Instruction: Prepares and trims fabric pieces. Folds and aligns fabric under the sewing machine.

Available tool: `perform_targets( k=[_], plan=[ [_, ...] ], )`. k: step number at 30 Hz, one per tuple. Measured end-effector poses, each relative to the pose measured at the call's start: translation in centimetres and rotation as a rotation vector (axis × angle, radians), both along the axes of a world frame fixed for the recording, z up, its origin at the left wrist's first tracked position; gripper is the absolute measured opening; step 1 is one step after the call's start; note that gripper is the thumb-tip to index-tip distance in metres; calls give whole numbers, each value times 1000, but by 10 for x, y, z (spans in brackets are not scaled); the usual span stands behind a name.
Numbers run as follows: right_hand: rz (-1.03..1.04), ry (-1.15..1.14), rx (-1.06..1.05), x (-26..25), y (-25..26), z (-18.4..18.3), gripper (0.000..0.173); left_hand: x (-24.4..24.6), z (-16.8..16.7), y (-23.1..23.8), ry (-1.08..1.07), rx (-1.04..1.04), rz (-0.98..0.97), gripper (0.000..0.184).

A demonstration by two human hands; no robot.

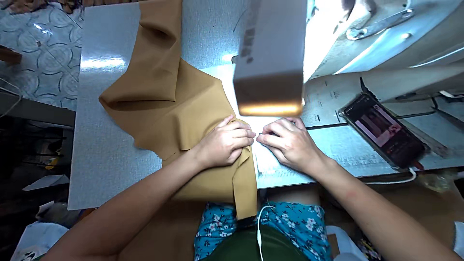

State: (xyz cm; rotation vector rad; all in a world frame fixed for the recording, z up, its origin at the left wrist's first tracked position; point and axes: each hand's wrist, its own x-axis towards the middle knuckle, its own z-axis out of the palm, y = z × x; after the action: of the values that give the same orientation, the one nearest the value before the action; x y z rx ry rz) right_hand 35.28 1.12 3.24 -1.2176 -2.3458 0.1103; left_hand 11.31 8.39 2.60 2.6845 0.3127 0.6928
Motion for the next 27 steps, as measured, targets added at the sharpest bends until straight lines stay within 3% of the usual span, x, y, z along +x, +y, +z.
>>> perform_targets(
  k=[11,14,23,27],
  plan=[
    [-233,14,134,-18,30,-1,20,12,-6,41,14,224,101,30],
    [-292,-4,133,-23,29,-2,25,14,-7,50,24,251,107,29],
    [-297,-30,48,-20,32,-5,33,12,-5,60,29,316,79,32],
    [-269,-18,65,-18,32,-8,30,11,-3,57,58,249,92,34]
  ],
)
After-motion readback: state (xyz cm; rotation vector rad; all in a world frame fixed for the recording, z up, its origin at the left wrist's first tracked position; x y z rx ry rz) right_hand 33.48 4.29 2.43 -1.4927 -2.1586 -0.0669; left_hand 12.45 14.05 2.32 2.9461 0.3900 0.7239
